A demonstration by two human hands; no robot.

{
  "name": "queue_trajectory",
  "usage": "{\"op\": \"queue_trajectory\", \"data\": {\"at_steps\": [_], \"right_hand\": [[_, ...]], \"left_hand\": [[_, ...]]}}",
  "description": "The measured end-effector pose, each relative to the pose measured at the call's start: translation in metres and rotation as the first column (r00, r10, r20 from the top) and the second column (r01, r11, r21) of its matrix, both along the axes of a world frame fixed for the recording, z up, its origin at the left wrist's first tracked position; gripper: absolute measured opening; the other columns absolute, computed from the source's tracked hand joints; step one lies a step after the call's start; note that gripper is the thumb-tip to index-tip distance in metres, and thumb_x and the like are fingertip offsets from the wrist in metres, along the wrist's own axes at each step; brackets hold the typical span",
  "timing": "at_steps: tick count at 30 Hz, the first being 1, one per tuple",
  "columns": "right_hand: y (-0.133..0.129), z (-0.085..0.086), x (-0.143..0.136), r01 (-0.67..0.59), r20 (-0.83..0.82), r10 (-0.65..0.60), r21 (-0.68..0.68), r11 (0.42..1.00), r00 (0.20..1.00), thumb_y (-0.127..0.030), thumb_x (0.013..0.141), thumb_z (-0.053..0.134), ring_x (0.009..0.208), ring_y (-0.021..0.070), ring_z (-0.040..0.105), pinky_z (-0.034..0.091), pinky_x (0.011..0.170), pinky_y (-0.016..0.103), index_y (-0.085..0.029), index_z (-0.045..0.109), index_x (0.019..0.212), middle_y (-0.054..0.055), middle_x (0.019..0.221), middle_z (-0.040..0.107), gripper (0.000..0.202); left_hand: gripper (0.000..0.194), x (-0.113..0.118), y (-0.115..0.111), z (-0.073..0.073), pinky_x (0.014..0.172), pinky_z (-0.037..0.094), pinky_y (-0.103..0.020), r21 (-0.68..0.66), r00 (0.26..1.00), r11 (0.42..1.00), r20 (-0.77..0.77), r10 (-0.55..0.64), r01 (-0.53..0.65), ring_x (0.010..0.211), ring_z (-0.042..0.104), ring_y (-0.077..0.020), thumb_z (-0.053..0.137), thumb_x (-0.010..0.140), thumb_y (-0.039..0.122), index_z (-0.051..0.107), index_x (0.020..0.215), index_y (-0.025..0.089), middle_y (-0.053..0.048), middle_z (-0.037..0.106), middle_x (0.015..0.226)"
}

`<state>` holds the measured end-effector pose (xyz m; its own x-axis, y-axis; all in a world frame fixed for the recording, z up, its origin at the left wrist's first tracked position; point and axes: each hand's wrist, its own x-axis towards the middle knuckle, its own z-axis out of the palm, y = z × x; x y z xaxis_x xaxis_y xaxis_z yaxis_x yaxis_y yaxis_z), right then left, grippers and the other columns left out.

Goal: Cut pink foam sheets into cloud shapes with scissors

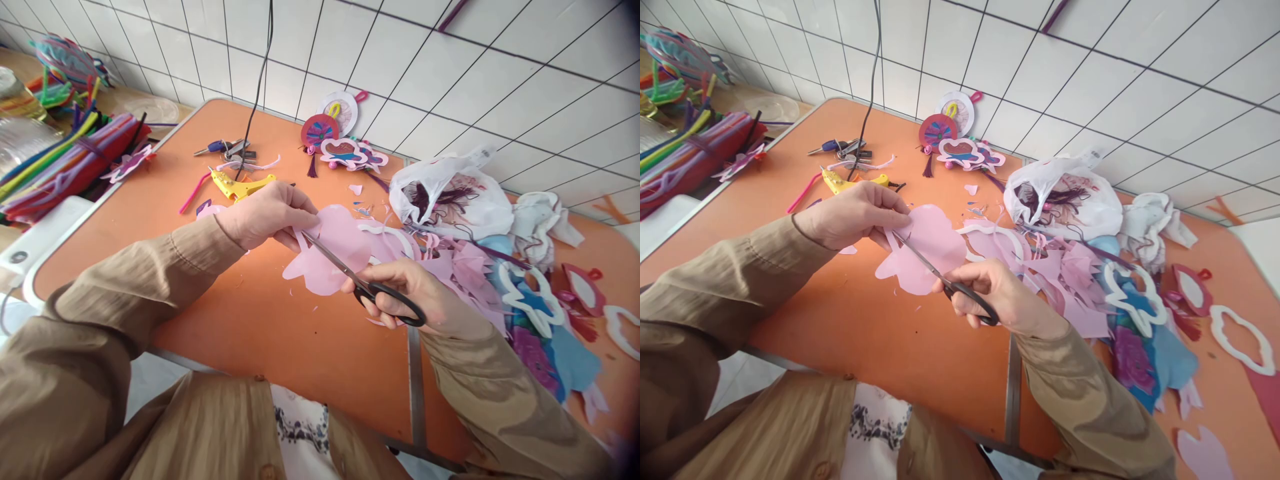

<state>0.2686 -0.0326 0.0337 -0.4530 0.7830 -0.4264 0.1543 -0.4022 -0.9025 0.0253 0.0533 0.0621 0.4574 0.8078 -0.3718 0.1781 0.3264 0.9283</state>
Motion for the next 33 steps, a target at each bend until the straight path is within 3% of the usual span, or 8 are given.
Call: {"op": "queue_trajectory", "data": {"at_steps": [12, 23, 28, 33], "right_hand": [[-0.001, -0.002, 0.005, -0.054, -0.009, 0.054, 0.037, 0.998, 0.998, -0.062, 0.073, 0.086, 0.044, 0.0055, 0.050, 0.044, 0.041, 0.017, -0.012, 0.078, 0.096, -0.001, 0.063, 0.059, 0.056], [0.000, 0.002, -0.001, -0.030, -0.017, 0.030, 0.011, 0.999, 0.999, -0.061, 0.069, 0.088, 0.045, 0.0054, 0.048, 0.043, 0.039, 0.017, -0.013, 0.078, 0.089, -0.002, 0.063, 0.056, 0.054], [-0.001, 0.003, 0.000, -0.031, -0.002, 0.031, 0.011, 0.999, 1.000, -0.061, 0.070, 0.087, 0.045, 0.0056, 0.048, 0.045, 0.040, 0.019, -0.012, 0.076, 0.091, -0.002, 0.064, 0.056, 0.054], [-0.001, 0.008, -0.005, 0.003, 0.036, -0.002, -0.010, 1.000, 0.999, -0.055, 0.063, 0.091, 0.043, 0.0057, 0.047, 0.040, 0.037, 0.018, -0.012, 0.075, 0.087, -0.003, 0.059, 0.054, 0.052]], "left_hand": [[0.013, 0.000, 0.000, 0.001, 0.063, 0.062, -0.030, -0.002, 1.000, 1.000, 0.022, 0.020, -0.020, 0.055, 0.070, -0.0162, 0.068, 0.079, 0.008, 0.073, 0.068, 0.013, -0.004, 0.073, 0.063], [0.016, 0.001, 0.000, -0.003, 0.060, 0.061, -0.033, 0.021, 0.997, 0.998, 0.043, 0.057, -0.058, 0.053, 0.069, -0.0191, 0.069, 0.078, 0.006, 0.074, 0.065, 0.013, -0.007, 0.073, 0.061], [0.017, 0.002, 0.000, -0.002, 0.066, 0.063, -0.042, 0.021, 0.996, 0.997, 0.054, 0.072, -0.074, 0.052, 0.068, -0.0216, 0.070, 0.078, 0.005, 0.074, 0.062, 0.013, -0.009, 0.073, 0.061], [0.019, 0.002, 0.001, -0.004, 0.066, 0.064, -0.042, 0.024, 0.996, 0.998, 0.063, 0.059, -0.061, 0.051, 0.068, -0.0210, 0.069, 0.078, 0.004, 0.074, 0.062, 0.012, -0.009, 0.073, 0.060]]}}
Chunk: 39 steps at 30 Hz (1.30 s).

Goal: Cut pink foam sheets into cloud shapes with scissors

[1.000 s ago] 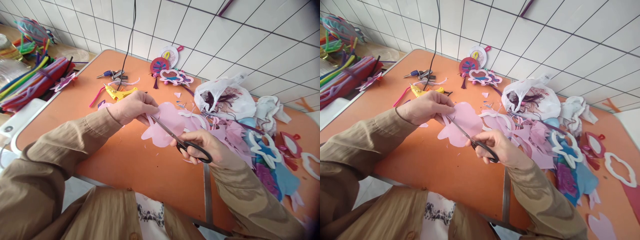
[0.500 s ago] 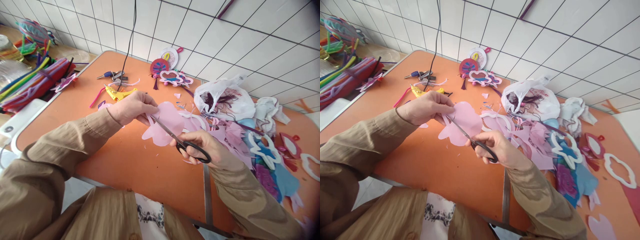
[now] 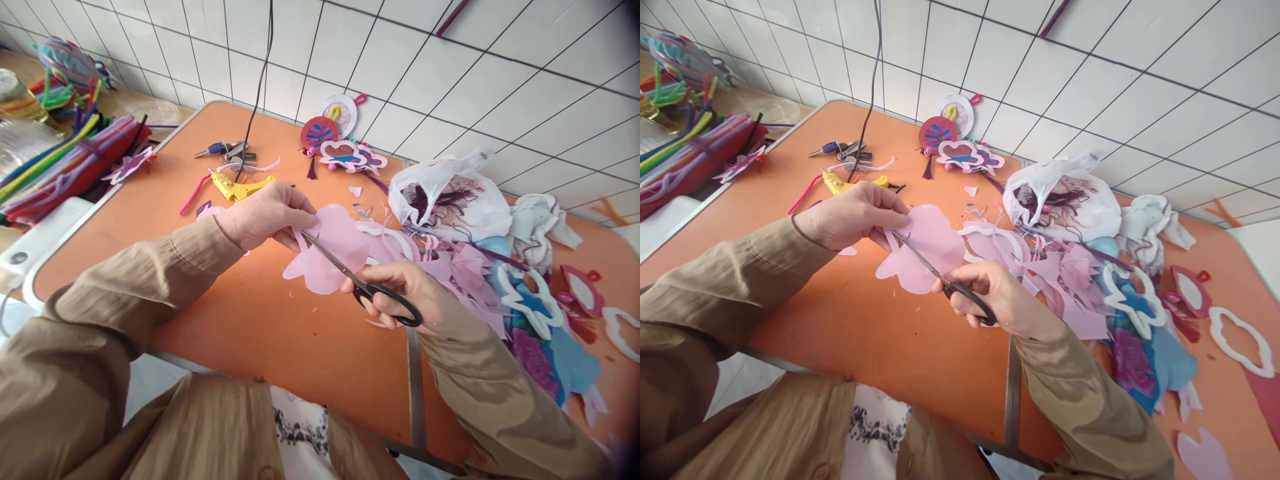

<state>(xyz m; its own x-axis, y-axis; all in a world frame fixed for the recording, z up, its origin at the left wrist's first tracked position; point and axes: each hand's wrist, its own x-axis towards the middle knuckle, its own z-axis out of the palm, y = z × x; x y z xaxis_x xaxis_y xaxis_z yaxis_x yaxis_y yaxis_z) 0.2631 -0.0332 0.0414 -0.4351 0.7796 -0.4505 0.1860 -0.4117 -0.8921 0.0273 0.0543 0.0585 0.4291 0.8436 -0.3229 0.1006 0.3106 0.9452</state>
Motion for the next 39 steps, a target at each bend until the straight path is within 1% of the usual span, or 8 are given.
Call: {"op": "queue_trajectory", "data": {"at_steps": [7, 11, 16, 21, 27, 30, 35, 39], "right_hand": [[0.000, 0.000, -0.002, 0.032, 0.000, -0.032, -0.008, 0.999, 0.999, -0.056, 0.062, 0.092, 0.043, 0.0060, 0.046, 0.042, 0.038, 0.019, -0.012, 0.074, 0.087, -0.004, 0.057, 0.053, 0.054], [0.000, -0.004, 0.002, -0.005, -0.009, 0.005, -0.005, 1.000, 1.000, -0.060, 0.063, 0.090, 0.044, 0.0073, 0.048, 0.044, 0.040, 0.019, -0.012, 0.074, 0.090, -0.004, 0.056, 0.054, 0.057], [0.000, 0.000, 0.007, -0.091, 0.022, 0.092, -0.041, 0.995, 0.996, -0.049, 0.072, 0.085, 0.050, 0.0091, 0.054, 0.049, 0.047, 0.021, -0.013, 0.072, 0.098, -0.002, 0.061, 0.059, 0.046], [-0.001, 0.002, 0.007, -0.111, 0.062, 0.114, -0.057, 0.992, 0.991, -0.038, 0.070, 0.081, 0.050, 0.0089, 0.053, 0.046, 0.048, 0.021, -0.014, 0.071, 0.095, -0.002, 0.063, 0.060, 0.037], [-0.007, -0.004, -0.003, -0.246, 0.193, 0.207, 0.205, 0.947, 0.959, -0.032, 0.068, 0.087, 0.061, 0.0112, 0.055, 0.045, 0.055, 0.024, -0.014, 0.076, 0.098, -0.001, 0.069, 0.060, 0.037], [-0.011, -0.005, -0.005, -0.234, 0.186, 0.187, 0.272, 0.933, 0.964, -0.034, 0.073, 0.084, 0.062, 0.0120, 0.057, 0.046, 0.056, 0.025, -0.015, 0.076, 0.098, 0.000, 0.070, 0.062, 0.032], [-0.015, -0.007, -0.004, -0.200, 0.083, 0.186, 0.229, 0.953, 0.979, -0.029, 0.077, 0.079, 0.066, 0.0137, 0.064, 0.051, 0.059, 0.025, -0.018, 0.070, 0.105, 0.001, 0.074, 0.067, 0.031], [-0.012, -0.011, -0.005, -0.180, -0.047, 0.202, 0.292, 0.939, 0.978, -0.053, 0.080, 0.080, 0.069, 0.0167, 0.067, 0.052, 0.061, 0.028, -0.020, 0.066, 0.107, 0.004, 0.081, 0.068, 0.045]], "left_hand": [[0.013, -0.001, 0.001, -0.001, 0.054, 0.061, -0.031, 0.004, 1.000, 1.000, 0.021, -0.014, 0.014, 0.050, 0.068, -0.0194, 0.072, 0.073, 0.008, 0.075, 0.062, 0.013, -0.008, 0.073, 0.059], [0.016, -0.001, 0.000, -0.001, 0.060, 0.063, -0.036, 0.008, 1.000, 1.000, 0.006, 0.001, -0.001, 0.050, 0.068, -0.0203, 0.070, 0.076, 0.005, 0.075, 0.062, 0.013, -0.009, 0.073, 0.060], [0.017, -0.002, 0.002, -0.002, 0.061, 0.062, -0.034, 0.018, 0.999, 1.000, 0.048, -0.018, 0.018, 0.053, 0.069, -0.0197, 0.070, 0.075, 0.005, 0.075, 0.061, 0.013, -0.007, 0.072, 0.061], [0.012, -0.005, 0.003, -0.003, 0.068, 0.063, -0.036, 0.025, 0.997, 0.999, 0.066, -0.026, 0.024, 0.059, 0.071, -0.0198, 0.071, 0.076, 0.007, 0.075, 0.066, 0.012, -0.007, 0.073, 0.066], [0.012, -0.006, 0.000, -0.004, 0.077, 0.063, -0.035, 0.027, 0.993, 0.999, 0.117, -0.030, 0.027, 0.067, 0.072, -0.0172, 0.067, 0.083, 0.007, 0.074, 0.075, 0.012, -0.007, 0.076, 0.073], [0.007, -0.006, -0.002, -0.007, 0.083, 0.062, -0.039, 0.019, 0.987, 1.000, 0.159, 0.010, -0.013, 0.070, 0.073, -0.0184, 0.070, 0.080, 0.006, 0.074, 0.078, 0.012, -0.007, 0.077, 0.078], [0.011, -0.010, -0.008, -0.017, 0.078, 0.062, -0.034, -0.060, 0.952, 0.990, 0.273, 0.136, -0.124, 0.072, 0.074, -0.0184, 0.081, 0.069, 0.006, 0.074, 0.076, 0.011, -0.009, 0.077, 0.079], [0.012, -0.015, -0.016, -0.025, 0.079, 0.062, -0.031, -0.159, 0.918, 0.968, 0.317, 0.239, -0.197, 0.071, 0.074, -0.0166, 0.082, 0.069, 0.005, 0.071, 0.069, 0.011, -0.007, 0.075, 0.072]]}}
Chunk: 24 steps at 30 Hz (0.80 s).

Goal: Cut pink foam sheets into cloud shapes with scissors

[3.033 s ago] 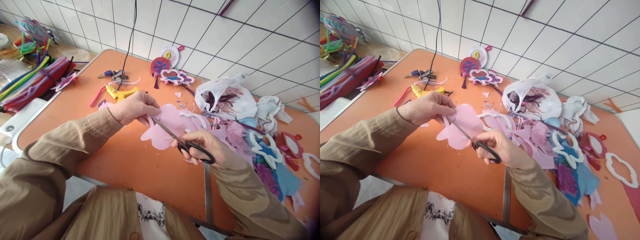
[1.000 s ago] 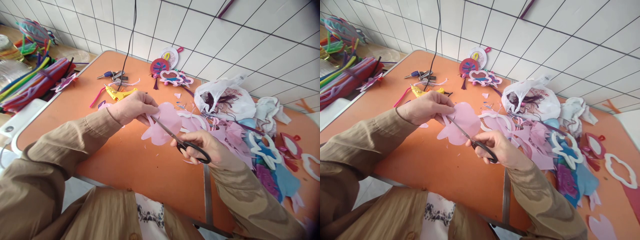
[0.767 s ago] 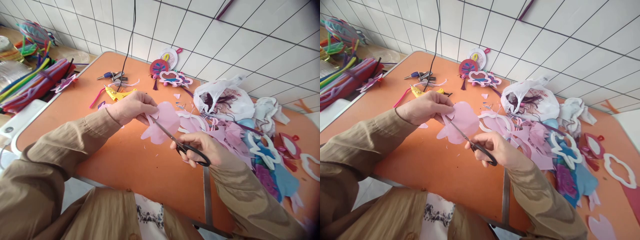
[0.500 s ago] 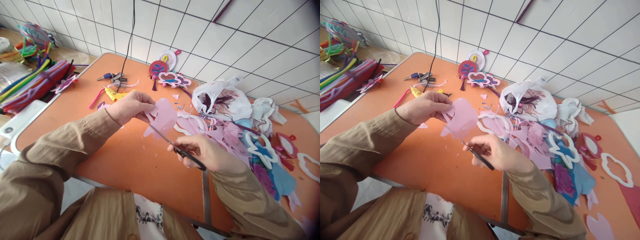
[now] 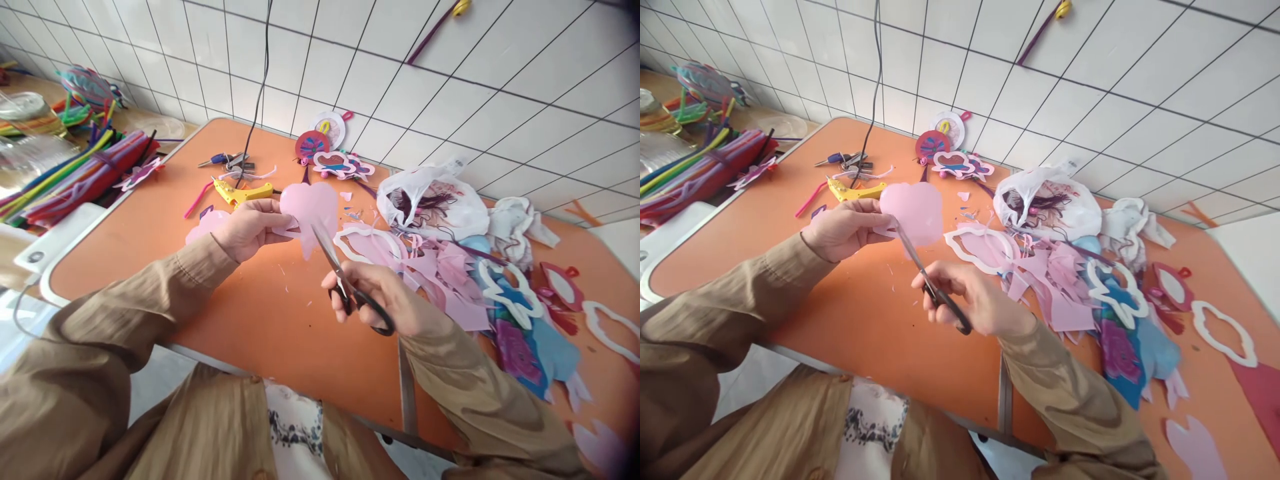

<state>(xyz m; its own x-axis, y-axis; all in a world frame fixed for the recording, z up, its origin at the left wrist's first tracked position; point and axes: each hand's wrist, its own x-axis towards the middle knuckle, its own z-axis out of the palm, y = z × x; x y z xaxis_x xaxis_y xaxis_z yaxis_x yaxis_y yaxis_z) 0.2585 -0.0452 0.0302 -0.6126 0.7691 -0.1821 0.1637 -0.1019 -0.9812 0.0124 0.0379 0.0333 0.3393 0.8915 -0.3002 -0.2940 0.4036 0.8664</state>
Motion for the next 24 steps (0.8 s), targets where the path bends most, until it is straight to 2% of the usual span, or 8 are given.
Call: {"op": "queue_trajectory", "data": {"at_steps": [2, 4, 8, 13, 17, 20, 22, 24], "right_hand": [[0.002, -0.003, -0.001, -0.007, -0.079, 0.011, 0.058, 0.998, 0.997, -0.069, 0.080, 0.076, 0.077, 0.0195, 0.069, 0.054, 0.068, 0.032, -0.020, 0.064, 0.110, 0.006, 0.086, 0.068, 0.058], [0.004, -0.008, -0.003, 0.005, -0.130, 0.010, 0.111, 0.994, 0.991, -0.074, 0.082, 0.072, 0.080, 0.0197, 0.068, 0.055, 0.072, 0.034, -0.020, 0.063, 0.112, 0.006, 0.089, 0.067, 0.062], [0.003, -0.020, -0.007, 0.065, -0.179, -0.040, 0.139, 0.988, 0.983, -0.067, 0.087, 0.070, 0.070, 0.0153, 0.064, 0.053, 0.067, 0.031, -0.018, 0.064, 0.112, 0.004, 0.084, 0.064, 0.055], [-0.002, -0.026, -0.017, 0.172, -0.188, -0.149, 0.109, 0.979, 0.971, -0.069, 0.084, 0.073, 0.063, 0.0134, 0.061, 0.051, 0.063, 0.030, -0.018, 0.069, 0.106, 0.002, 0.079, 0.064, 0.055], [-0.005, -0.032, -0.020, 0.254, -0.100, -0.237, 0.223, 0.941, 0.966, -0.066, 0.083, 0.075, 0.068, 0.0145, 0.059, 0.050, 0.065, 0.030, -0.018, 0.071, 0.113, 0.003, 0.080, 0.064, 0.057], [-0.006, -0.040, -0.018, 0.225, -0.011, -0.235, 0.337, 0.914, 0.972, -0.061, 0.083, 0.076, 0.069, 0.0151, 0.057, 0.049, 0.063, 0.030, -0.017, 0.071, 0.119, 0.003, 0.081, 0.064, 0.057], [-0.006, -0.042, -0.018, 0.212, 0.023, -0.238, 0.374, 0.903, 0.971, -0.059, 0.083, 0.076, 0.068, 0.0153, 0.056, 0.049, 0.062, 0.030, -0.017, 0.072, 0.119, 0.003, 0.080, 0.064, 0.055], [-0.008, -0.041, -0.020, 0.259, 0.026, -0.291, 0.382, 0.887, 0.956, -0.058, 0.082, 0.077, 0.068, 0.0158, 0.056, 0.049, 0.062, 0.031, -0.017, 0.072, 0.117, 0.002, 0.078, 0.062, 0.054]], "left_hand": [[0.013, -0.001, -0.005, -0.003, 0.079, 0.061, -0.030, -0.054, 0.999, 0.998, 0.013, 0.033, -0.032, 0.070, 0.074, -0.0156, 0.078, 0.071, 0.003, 0.069, 0.066, 0.011, -0.006, 0.074, 0.070], [0.014, 0.000, -0.009, -0.004, 0.082, 0.061, -0.029, -0.083, 0.996, 0.993, 0.039, 0.086, -0.083, 0.070, 0.073, -0.0139, 0.075, 0.075, 0.002, 0.068, 0.066, 0.011, -0.006, 0.073, 0.070], [0.016, 0.006, -0.017, -0.004, 0.078, 0.058, -0.025, -0.117, 0.978, 0.975, 0.074, 0.196, -0.187, 0.070, 0.071, -0.0107, 0.074, 0.079, 0.003, 0.067, 0.068, 0.012, -0.002, 0.070, 0.068], [0.024, 0.011, -0.024, -0.004, 0.066, 0.054, -0.019, -0.155, 0.979, 0.973, 0.081, 0.187, -0.173, 0.061, 0.067, -0.0077, 0.074, 0.081, 0.002, 0.062, 0.063, 0.013, 0.000, 0.067, 0.064], [0.024, 0.011, -0.026, -0.005, 0.067, 0.055, -0.020, -0.167, 0.982, 0.975, 0.095, 0.166, -0.149, 0.062, 0.069, -0.0095, 0.076, 0.080, 0.005, 0.063, 0.062, 0.013, 0.000, 0.066, 0.062], [0.021, 0.011, -0.026, -0.004, 0.068, 0.056, -0.020, -0.176, 0.976, 0.968, 0.087, 0.198, -0.181, 0.068, 0.072, -0.0109, 0.074, 0.080, 0.002, 0.065, 0.064, 0.012, -0.003, 0.070, 0.067], [0.018, 0.010, -0.026, -0.004, 0.069, 0.056, -0.020, -0.175, 0.970, 0.962, 0.087, 0.226, -0.209, 0.072, 0.072, -0.0113, 0.075, 0.078, 0.000, 0.067, 0.066, 0.011, -0.003, 0.071, 0.072], [0.018, 0.009, -0.025, -0.005, 0.071, 0.058, -0.021, -0.172, 0.965, 0.958, 0.091, 0.247, -0.229, 0.075, 0.073, -0.0121, 0.077, 0.075, -0.001, 0.067, 0.067, 0.012, -0.003, 0.073, 0.076]]}}
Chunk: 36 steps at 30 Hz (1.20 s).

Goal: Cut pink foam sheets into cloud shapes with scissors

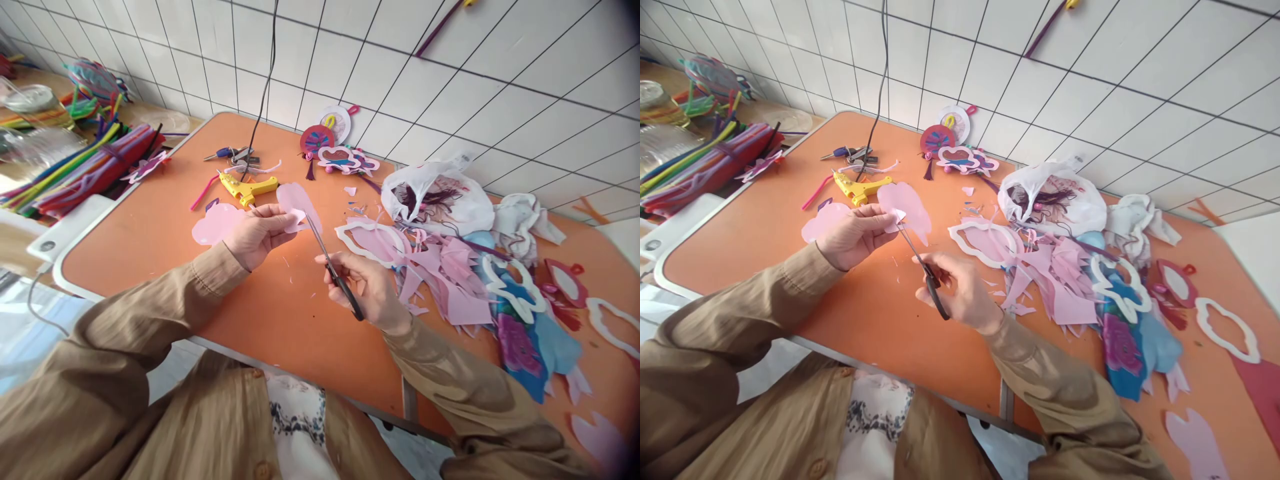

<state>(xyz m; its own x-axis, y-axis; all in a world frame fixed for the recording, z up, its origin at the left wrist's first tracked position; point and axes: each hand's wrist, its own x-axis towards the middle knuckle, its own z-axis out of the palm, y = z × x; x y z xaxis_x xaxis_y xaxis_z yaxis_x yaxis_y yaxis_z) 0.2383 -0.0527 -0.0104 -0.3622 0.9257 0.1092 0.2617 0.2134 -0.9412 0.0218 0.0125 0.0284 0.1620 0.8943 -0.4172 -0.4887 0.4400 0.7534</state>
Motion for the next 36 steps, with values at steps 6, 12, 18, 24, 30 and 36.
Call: {"op": "queue_trajectory", "data": {"at_steps": [6, 12, 18, 24, 30, 36], "right_hand": [[0.000, 0.011, -0.009, 0.186, 0.035, -0.188, 0.046, 0.981, 0.982, -0.050, 0.081, 0.079, 0.065, 0.0156, 0.056, 0.049, 0.062, 0.031, -0.018, 0.071, 0.106, 0.000, 0.074, 0.060, 0.041], [0.008, 0.004, 0.001, 0.065, 0.365, -0.294, 0.525, 0.848, 0.884, -0.038, 0.088, 0.070, 0.063, 0.0182, 0.057, 0.053, 0.066, 0.035, -0.018, 0.075, 0.115, 0.002, 0.073, 0.061, 0.034], [0.014, 0.003, 0.011, -0.046, 0.503, -0.412, 0.673, 0.738, 0.760, -0.034, 0.092, 0.065, 0.063, 0.0192, 0.064, 0.056, 0.064, 0.033, -0.018, 0.077, 0.121, 0.007, 0.082, 0.071, 0.035], [0.017, 0.006, 0.016, -0.138, 0.530, -0.434, 0.734, 0.664, 0.729, -0.025, 0.092, 0.061, 0.062, 0.0189, 0.065, 0.055, 0.063, 0.032, -0.016, 0.078, 0.117, 0.007, 0.079, 0.071, 0.032], [0.018, 0.009, 0.016, -0.189, 0.560, -0.416, 0.730, 0.657, 0.716, -0.023, 0.092, 0.059, 0.060, 0.0180, 0.063, 0.050, 0.059, 0.032, -0.016, 0.078, 0.115, 0.006, 0.077, 0.071, 0.030], [0.017, 0.013, 0.015, -0.221, 0.551, -0.447, 0.769, 0.601, 0.705, -0.019, 0.091, 0.060, 0.058, 0.0165, 0.062, 0.046, 0.056, 0.031, -0.014, 0.078, 0.111, 0.004, 0.072, 0.069, 0.027]], "left_hand": [[0.023, -0.001, -0.001, -0.003, 0.075, 0.060, -0.024, 0.074, 1.000, 0.997, -0.004, -0.003, 0.003, 0.074, 0.072, -0.0115, 0.084, 0.069, 0.000, 0.065, 0.069, 0.014, 0.000, 0.073, 0.077], [0.021, -0.001, -0.002, 0.001, 0.076, 0.060, -0.026, 0.115, 0.998, 0.993, -0.046, 0.030, -0.025, 0.071, 0.070, -0.0115, 0.073, 0.073, -0.007, 0.068, 0.071, 0.014, 0.001, 0.073, 0.072], [0.026, -0.003, -0.001, -0.001, 0.080, 0.061, -0.030, 0.219, 0.998, 0.976, -0.057, 0.015, -0.003, 0.078, 0.072, -0.0150, 0.081, 0.061, -0.003, 0.073, 0.078, 0.014, -0.001, 0.074, 0.078], [0.029, -0.005, -0.001, -0.003, 0.085, 0.061, -0.031, 0.322, 0.999, 0.946, -0.046, -0.012, 0.026, 0.086, 0.074, -0.0189, 0.089, 0.057, 0.006, 0.078, 0.082, 0.015, -0.004, 0.078, 0.086], [0.027, -0.008, 0.001, -0.002, 0.088, 0.059, -0.031, 0.347, 0.998, 0.937, -0.060, -0.026, 0.045, 0.087, 0.074, -0.0183, 0.090, 0.061, 0.007, 0.077, 0.082, 0.017, -0.001, 0.078, 0.089], [0.032, -0.010, 0.002, -0.005, 0.090, 0.059, -0.033, 0.384, 0.997, 0.921, -0.064, -0.042, 0.063, 0.089, 0.075, -0.0191, 0.094, 0.059, 0.013, 0.079, 0.087, 0.016, -0.003, 0.079, 0.092]]}}
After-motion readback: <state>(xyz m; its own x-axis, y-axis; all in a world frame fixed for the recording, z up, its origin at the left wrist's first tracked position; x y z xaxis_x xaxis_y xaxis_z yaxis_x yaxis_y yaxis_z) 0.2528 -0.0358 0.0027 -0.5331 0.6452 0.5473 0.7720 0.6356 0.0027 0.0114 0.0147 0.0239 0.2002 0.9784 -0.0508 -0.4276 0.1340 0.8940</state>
